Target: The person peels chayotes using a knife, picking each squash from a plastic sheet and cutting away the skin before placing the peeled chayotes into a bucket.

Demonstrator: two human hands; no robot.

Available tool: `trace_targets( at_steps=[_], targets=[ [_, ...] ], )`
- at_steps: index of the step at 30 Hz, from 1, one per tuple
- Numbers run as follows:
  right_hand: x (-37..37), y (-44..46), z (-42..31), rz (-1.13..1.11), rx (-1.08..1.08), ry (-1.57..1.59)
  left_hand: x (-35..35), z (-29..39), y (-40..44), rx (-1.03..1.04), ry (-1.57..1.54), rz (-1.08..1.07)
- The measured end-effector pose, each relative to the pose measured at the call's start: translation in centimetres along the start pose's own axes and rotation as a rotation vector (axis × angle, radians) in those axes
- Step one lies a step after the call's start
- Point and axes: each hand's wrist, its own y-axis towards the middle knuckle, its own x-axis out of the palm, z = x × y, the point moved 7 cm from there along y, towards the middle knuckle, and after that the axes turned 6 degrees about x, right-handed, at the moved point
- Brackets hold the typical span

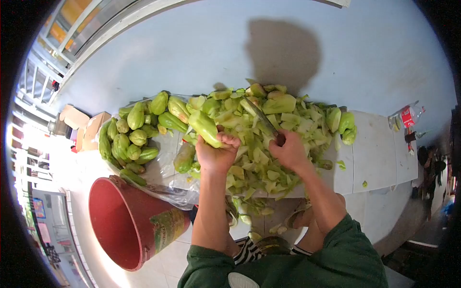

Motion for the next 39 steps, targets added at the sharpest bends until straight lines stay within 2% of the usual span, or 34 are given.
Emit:
trace_targets(
  at_steps=[1, 3, 4, 6, 7, 9, 13, 14, 15, 17, 18, 22, 25, 29, 32, 34, 35, 37, 39],
  targets=[
    [-0.3, -0.2, -0.2, 0.009, 0.006, 0.005, 1.0, -0.7, 0.0, -0.118, -0.062, -0.157],
    [-0.2, -0.4, -0.2, 0.012, 0.016, 0.052, 2.9, -1.1, -0.4, -0.242, -0.084, -0.300],
    [-1.2, -0.3, 0.2, 0.005, 0.016, 0.026, 2.7, -2.4, -0.1, -0.170, 0.202, -0.004],
    [-1.8, -0.3, 0.5, -0.001, 0.014, 0.018, 1.5, -2.3, -0.1, -0.099, 0.343, 0.304],
    [-2.3, -0.4, 0.5, 0.031, -0.014, 0.017, 1.8, -2.8, -0.3, -0.102, 0.345, 0.307],
    [-3.0, -0.2, 1.0, 0.071, -0.041, 0.025, 4.8, -3.9, -0.2, -0.092, 0.283, 0.028],
    [-4.3, 0.0, 1.6, 0.066, 0.023, 0.026, 5.1, -5.7, -0.4, -0.167, 0.262, 0.079],
    [-4.7, 0.0, 1.6, 0.065, 0.035, -0.003, 4.6, -6.2, -0.5, -0.146, 0.295, 0.177],
    [-4.8, 0.0, 2.0, 0.069, 0.042, 0.000, 4.1, -6.5, -0.3, -0.153, 0.298, 0.179],
    [-5.6, -0.1, 2.1, 0.159, -0.043, 0.010, 4.3, -7.5, 0.1, -0.212, 0.310, -0.027],
    [-5.8, 0.0, 2.2, 0.163, -0.038, 0.010, 4.9, -7.8, 0.2, -0.137, 0.364, -0.034],
    [-7.2, -0.1, 2.3, 0.151, 0.020, 0.035, 3.6, -9.4, 0.2, -0.323, 0.387, -0.005],
    [-8.0, -0.2, 2.6, 0.160, 0.030, 0.011, 3.2, -10.7, 0.3, -0.359, 0.393, 0.091],
    [-10.0, 0.1, 3.6, 0.164, 0.068, -0.051, 2.0, -12.2, 1.2, -0.449, 0.296, 0.023],
    [-12.5, 0.3, 4.0, 0.222, 0.064, -0.048, 1.1, -14.1, 1.4, -0.481, 0.343, 0.102],
    [-14.5, 0.5, 5.8, 0.273, 0.067, -0.081, 0.1, -15.2, 1.0, -0.426, 0.718, 0.327],
    [-15.7, 0.5, 6.7, 0.310, 0.055, -0.115, -0.8, -16.3, 0.9, -0.441, 0.717, 0.323],
    [-18.5, 0.4, 8.5, 0.368, 0.071, -0.126, -2.9, -18.7, 0.7, -0.639, 1.009, 0.187],
    [-20.8, -0.3, 9.9, 0.415, 0.086, -0.131, -3.4, -21.6, 1.2, -0.655, 1.080, 0.174]
  ],
)
